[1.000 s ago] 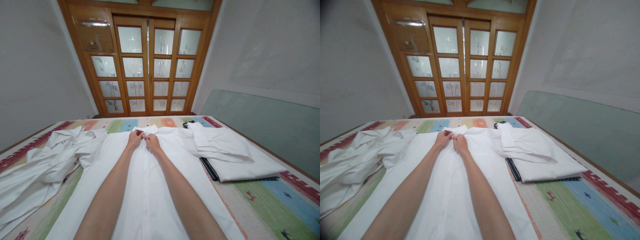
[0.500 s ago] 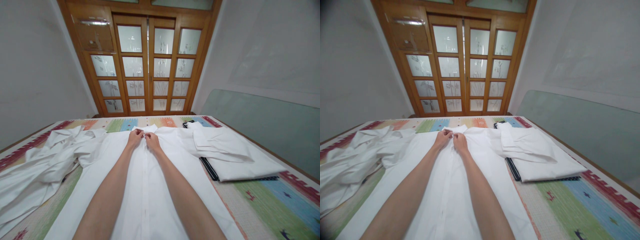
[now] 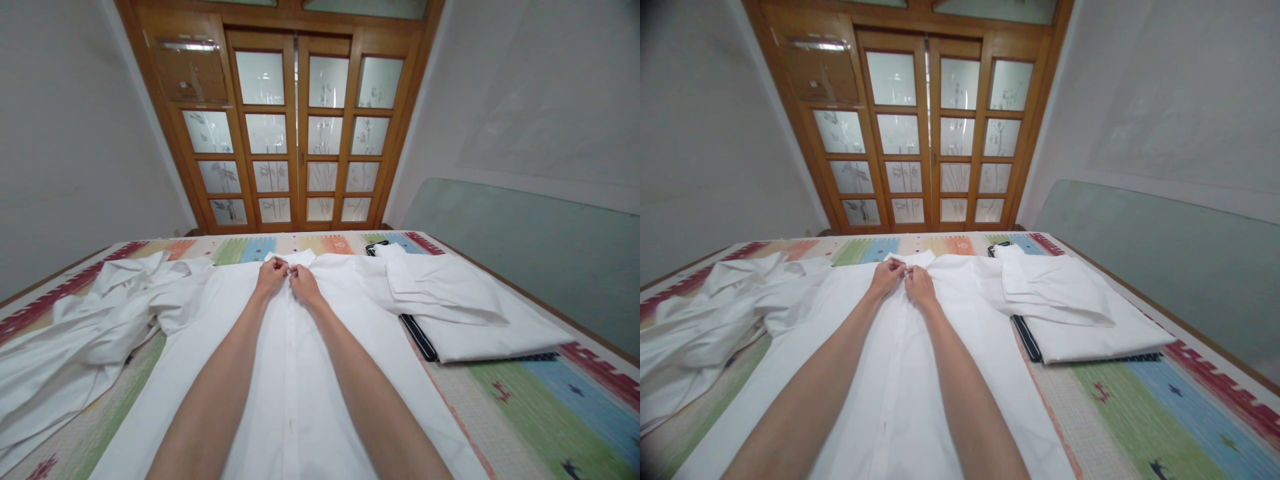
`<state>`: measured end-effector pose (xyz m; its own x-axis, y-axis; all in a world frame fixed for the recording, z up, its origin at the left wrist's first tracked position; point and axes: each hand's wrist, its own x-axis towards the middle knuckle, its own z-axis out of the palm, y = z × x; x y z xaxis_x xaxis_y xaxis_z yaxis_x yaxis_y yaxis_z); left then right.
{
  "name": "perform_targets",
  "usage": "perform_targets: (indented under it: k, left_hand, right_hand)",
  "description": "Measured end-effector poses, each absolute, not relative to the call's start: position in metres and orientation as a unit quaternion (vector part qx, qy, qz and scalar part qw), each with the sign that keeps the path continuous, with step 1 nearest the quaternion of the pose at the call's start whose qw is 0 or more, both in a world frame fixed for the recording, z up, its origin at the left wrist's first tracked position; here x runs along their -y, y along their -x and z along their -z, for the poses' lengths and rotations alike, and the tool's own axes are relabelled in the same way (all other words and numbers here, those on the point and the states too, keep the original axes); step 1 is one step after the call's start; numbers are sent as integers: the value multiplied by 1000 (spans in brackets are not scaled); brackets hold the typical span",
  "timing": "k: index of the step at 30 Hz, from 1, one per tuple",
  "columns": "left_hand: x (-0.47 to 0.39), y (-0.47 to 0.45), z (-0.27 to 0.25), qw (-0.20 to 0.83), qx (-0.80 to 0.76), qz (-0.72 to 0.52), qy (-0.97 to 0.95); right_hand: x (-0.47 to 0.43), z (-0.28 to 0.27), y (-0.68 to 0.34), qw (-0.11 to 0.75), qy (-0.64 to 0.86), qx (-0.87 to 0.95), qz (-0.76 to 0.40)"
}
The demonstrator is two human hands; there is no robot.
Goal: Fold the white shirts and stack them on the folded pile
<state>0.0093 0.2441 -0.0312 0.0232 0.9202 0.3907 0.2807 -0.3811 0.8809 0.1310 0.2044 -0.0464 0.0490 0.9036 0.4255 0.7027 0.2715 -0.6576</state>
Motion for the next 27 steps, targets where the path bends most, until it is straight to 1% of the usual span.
perform_targets:
  k: [5, 12, 27]
  left_hand:
    - [-246, -10, 33, 304, -460, -521, -651]
    - [-250, -8, 36, 289, -475, -519, -649]
    - [-243, -11, 29, 280, -508, -509, -636]
  right_hand:
    - [-201, 44, -129, 388, 600, 693, -98]
    - [-197, 43, -126, 367, 606, 702, -69]
    - [-198, 44, -125, 406, 593, 692, -75]
